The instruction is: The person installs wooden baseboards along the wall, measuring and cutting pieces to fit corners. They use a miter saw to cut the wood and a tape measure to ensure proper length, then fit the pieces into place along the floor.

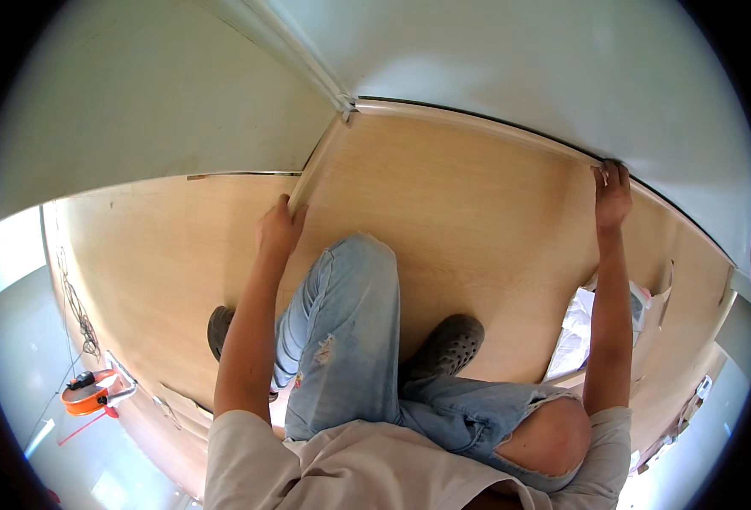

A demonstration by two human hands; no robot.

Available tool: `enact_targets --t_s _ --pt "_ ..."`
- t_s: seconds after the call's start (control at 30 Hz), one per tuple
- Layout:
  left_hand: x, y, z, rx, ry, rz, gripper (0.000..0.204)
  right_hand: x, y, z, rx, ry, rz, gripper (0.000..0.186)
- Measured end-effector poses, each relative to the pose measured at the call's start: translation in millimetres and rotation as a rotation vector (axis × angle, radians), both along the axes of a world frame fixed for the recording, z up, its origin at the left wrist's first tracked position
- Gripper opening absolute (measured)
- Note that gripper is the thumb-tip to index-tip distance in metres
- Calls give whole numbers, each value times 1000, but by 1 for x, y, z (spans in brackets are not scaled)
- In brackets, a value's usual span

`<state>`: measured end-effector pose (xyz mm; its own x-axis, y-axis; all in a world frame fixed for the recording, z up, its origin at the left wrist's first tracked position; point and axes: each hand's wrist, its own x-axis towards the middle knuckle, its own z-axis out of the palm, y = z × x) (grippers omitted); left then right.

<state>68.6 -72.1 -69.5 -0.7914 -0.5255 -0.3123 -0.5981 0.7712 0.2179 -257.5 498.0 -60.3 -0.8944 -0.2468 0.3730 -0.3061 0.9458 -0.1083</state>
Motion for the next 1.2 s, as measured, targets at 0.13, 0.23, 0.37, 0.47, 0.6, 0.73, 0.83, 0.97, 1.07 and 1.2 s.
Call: enact_targets --t_s 0.13,0.23,0.37,0.47,0.6,0.73,0.83,0.97,1.07,1.2 --pt "16 6 4 15 19 6 47 -14 20 -9 47 78 112 21" --pt "17 8 13 10 39 8 47 -11 13 0 101 111 157 21" --pt "21 5 8 0 39 3 46 -11 4 20 126 84 261 21" --pt "18 5 10 -10 16 5 46 -8 -1 17 177 93 300 21" --pt "19 4 9 1 20 -3 47 -5 -1 10 207 -46 171 21" --pt "19 5 8 -15 35 12 45 -12 2 -3 235 -58 150 22" --pt "18 2 8 -4 39 0 44 -17 7 -4 199 -21 247 22" --pt "18 4 11 -11 34 4 44 -15 -3 -7 246 -55 206 22" --pt "14 6 14 -8 63 -15 45 -15 -5 -7 294 -58 151 21" --pt "18 5 5 2 85 4 46 -18 -1 -6 236 -102 227 20"
